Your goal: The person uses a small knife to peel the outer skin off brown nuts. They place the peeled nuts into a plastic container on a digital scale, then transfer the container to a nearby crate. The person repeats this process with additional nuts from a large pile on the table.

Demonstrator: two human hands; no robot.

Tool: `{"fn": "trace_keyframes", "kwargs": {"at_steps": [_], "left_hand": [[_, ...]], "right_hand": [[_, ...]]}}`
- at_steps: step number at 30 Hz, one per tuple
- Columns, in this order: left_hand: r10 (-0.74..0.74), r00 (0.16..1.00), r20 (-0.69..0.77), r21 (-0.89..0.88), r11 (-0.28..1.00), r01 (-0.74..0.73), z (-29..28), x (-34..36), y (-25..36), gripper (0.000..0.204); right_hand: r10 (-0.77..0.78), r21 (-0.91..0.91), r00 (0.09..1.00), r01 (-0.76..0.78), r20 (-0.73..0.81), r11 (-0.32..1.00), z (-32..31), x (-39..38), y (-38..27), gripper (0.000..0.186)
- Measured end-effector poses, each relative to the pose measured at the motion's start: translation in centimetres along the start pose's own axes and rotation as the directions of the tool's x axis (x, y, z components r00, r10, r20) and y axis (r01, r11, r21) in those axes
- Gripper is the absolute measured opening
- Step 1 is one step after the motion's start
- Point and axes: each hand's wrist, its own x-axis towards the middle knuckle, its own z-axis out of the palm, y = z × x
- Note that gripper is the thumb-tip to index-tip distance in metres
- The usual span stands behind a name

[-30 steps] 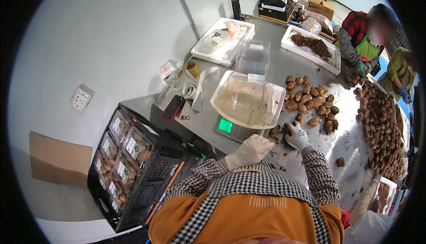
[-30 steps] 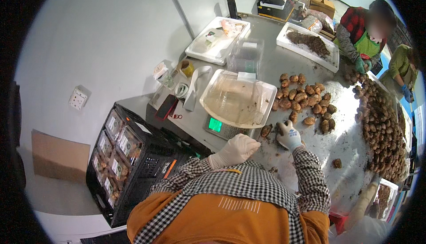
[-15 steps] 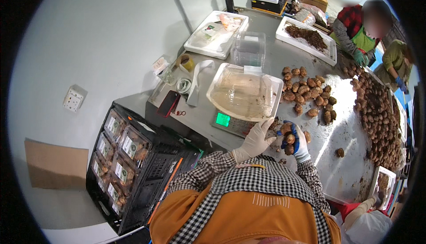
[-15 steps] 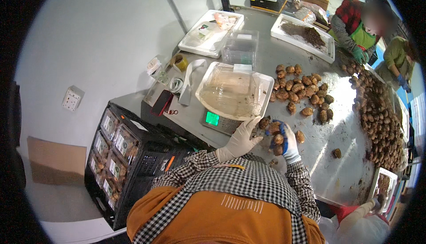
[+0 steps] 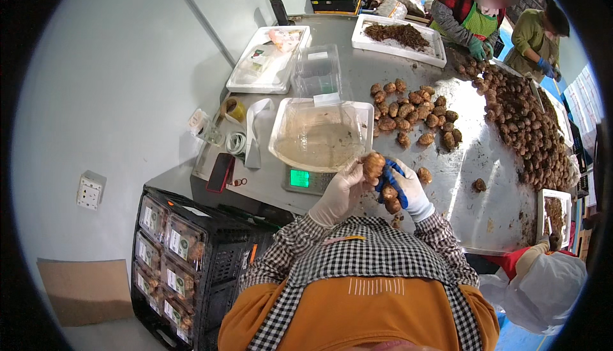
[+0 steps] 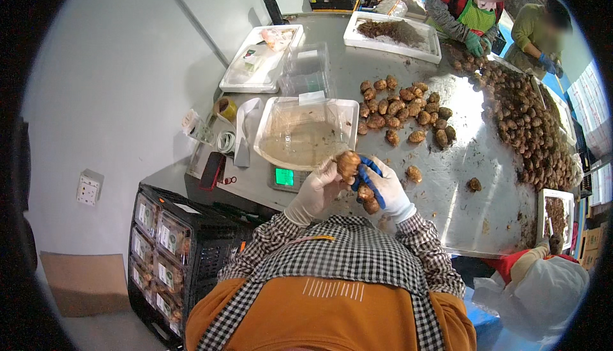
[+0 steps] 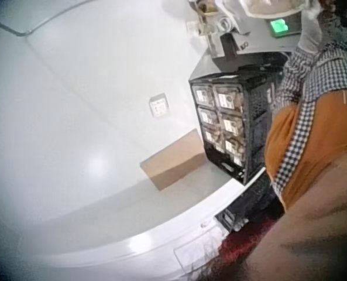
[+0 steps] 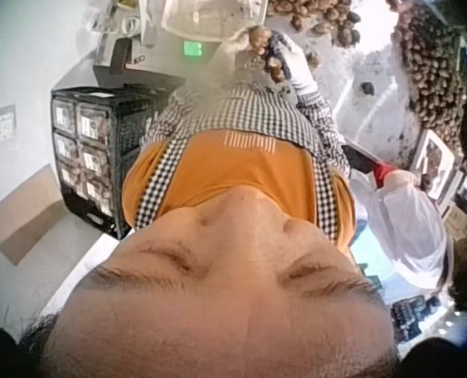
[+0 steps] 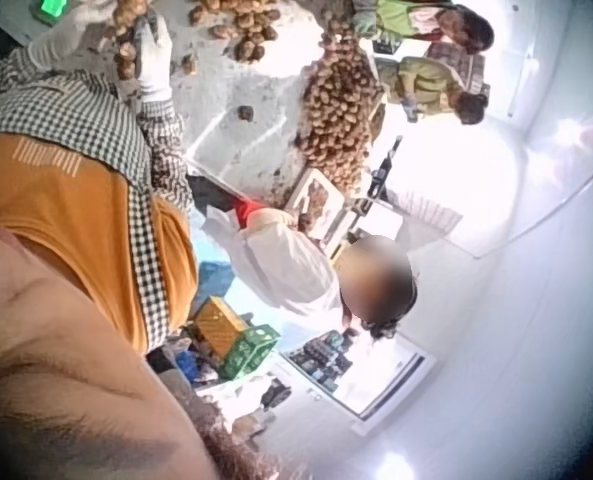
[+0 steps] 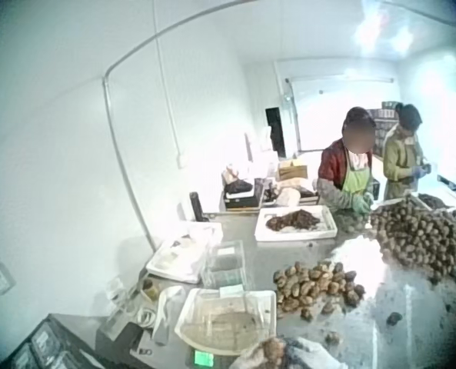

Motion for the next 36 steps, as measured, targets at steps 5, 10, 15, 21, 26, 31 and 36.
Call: {"fn": "trace_keyframes", "kwargs": {"at_steps": [5, 10, 15, 21, 26, 31, 36], "left_hand": [[0.015, 0.998, 0.058, -0.046, 0.999, -0.012, -0.1, -0.4, 0.4, 0.042], [0.011, 0.999, 0.051, -0.05, 0.999, -0.009, 0.5, -0.5, 1.7, 0.039], [0.248, 0.967, -0.053, 0.312, 0.924, -0.22, 0.9, -0.3, 2.2, 0.041], [0.607, 0.741, 0.287, 0.904, 0.084, -0.42, 2.0, -0.1, 2.3, 0.059], [0.556, 0.801, 0.221, 0.895, 0.211, -0.393, 2.6, -0.4, 2.7, 0.059], [0.548, 0.805, 0.225, 0.899, 0.202, -0.388, 2.3, -0.3, 2.8, 0.058], [0.547, 0.809, 0.215, 0.877, 0.256, -0.407, 1.6, -0.3, 2.6, 0.055]], "right_hand": [[-0.093, -0.261, 0.995, 0.082, -0.03, 0.962, -0.6, 0.3, 1.4, 0.034], [-0.128, -0.361, 0.992, 0.118, -0.004, 0.925, 1.3, -0.2, -0.1, 0.038], [-0.126, -0.452, 0.989, 0.081, -0.071, 0.889, 1.6, 0.0, -0.5, 0.039], [-0.317, -0.698, 0.912, 0.404, 0.259, 0.592, 0.5, 0.6, -0.6, 0.038], [0.094, -0.216, 0.992, -0.075, 0.08, 0.974, 0.5, 0.2, 0.6, 0.05], [0.091, -0.091, 0.991, -0.083, 0.096, 0.992, 1.7, 0.0, 0.2, 0.052], [0.147, 0.137, 0.975, -0.17, 0.166, 0.976, 1.0, 0.1, 0.4, 0.049]]}}
